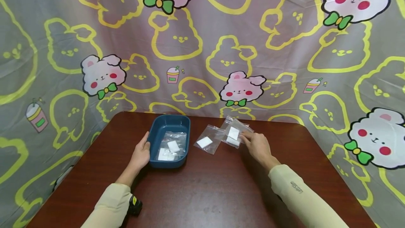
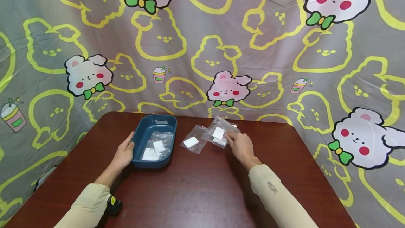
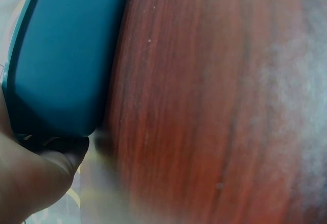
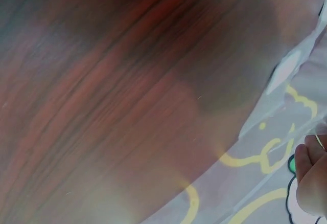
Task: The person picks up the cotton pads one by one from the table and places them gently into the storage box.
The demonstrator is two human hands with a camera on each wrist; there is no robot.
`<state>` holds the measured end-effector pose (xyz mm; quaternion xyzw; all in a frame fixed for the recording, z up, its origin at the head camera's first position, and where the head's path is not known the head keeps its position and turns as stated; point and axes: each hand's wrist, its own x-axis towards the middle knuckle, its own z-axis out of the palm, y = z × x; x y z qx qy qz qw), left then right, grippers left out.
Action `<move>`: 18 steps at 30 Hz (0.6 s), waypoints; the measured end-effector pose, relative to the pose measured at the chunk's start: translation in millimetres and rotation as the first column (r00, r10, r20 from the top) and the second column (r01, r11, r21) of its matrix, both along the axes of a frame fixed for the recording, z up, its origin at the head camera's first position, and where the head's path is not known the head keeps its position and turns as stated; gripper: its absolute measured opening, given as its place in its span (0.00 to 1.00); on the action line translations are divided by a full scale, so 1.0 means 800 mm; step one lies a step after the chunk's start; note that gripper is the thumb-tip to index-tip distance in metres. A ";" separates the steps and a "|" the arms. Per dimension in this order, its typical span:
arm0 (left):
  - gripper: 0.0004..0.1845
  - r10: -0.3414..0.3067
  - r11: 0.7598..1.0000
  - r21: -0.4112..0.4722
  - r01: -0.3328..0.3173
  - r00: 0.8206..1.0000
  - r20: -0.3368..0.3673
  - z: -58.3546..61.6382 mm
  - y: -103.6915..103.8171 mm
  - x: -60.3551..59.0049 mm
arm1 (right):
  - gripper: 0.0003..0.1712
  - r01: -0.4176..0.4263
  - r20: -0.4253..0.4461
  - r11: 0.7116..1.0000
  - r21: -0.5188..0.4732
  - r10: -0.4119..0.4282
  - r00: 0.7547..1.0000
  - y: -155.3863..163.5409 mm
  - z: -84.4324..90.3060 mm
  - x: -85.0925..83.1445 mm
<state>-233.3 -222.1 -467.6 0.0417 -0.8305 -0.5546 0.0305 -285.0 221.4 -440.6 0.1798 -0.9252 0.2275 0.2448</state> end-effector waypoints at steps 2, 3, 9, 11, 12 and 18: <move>0.30 0.001 1.000 0.000 -0.001 1.000 0.005 0.000 0.001 0.001 | 0.07 -0.018 -0.013 1.000 0.002 0.018 1.000 -0.007 -0.001 -0.001; 0.30 0.002 1.000 -0.001 -0.002 1.000 0.006 0.000 0.001 0.001 | 0.07 -0.025 -0.018 1.000 0.001 0.025 1.000 -0.011 -0.001 -0.001; 0.29 0.003 1.000 -0.005 -0.003 1.000 0.003 0.000 0.001 0.000 | 0.10 -0.064 0.001 0.998 -0.001 0.064 0.998 -0.041 0.002 0.001; 0.29 0.004 1.000 -0.002 -0.004 1.000 0.003 0.000 0.001 0.000 | 0.10 -0.082 0.007 0.997 -0.001 0.082 0.997 -0.052 0.004 0.002; 0.29 0.005 1.000 0.000 -0.005 1.000 0.003 0.000 0.001 0.000 | 0.10 -0.092 0.004 0.996 -0.002 0.092 0.996 -0.058 0.005 0.002; 0.29 0.009 1.000 -0.003 -0.009 1.000 0.008 -0.001 0.001 -0.001 | 0.07 -0.175 -0.019 0.985 -0.006 0.175 0.984 -0.095 0.007 0.004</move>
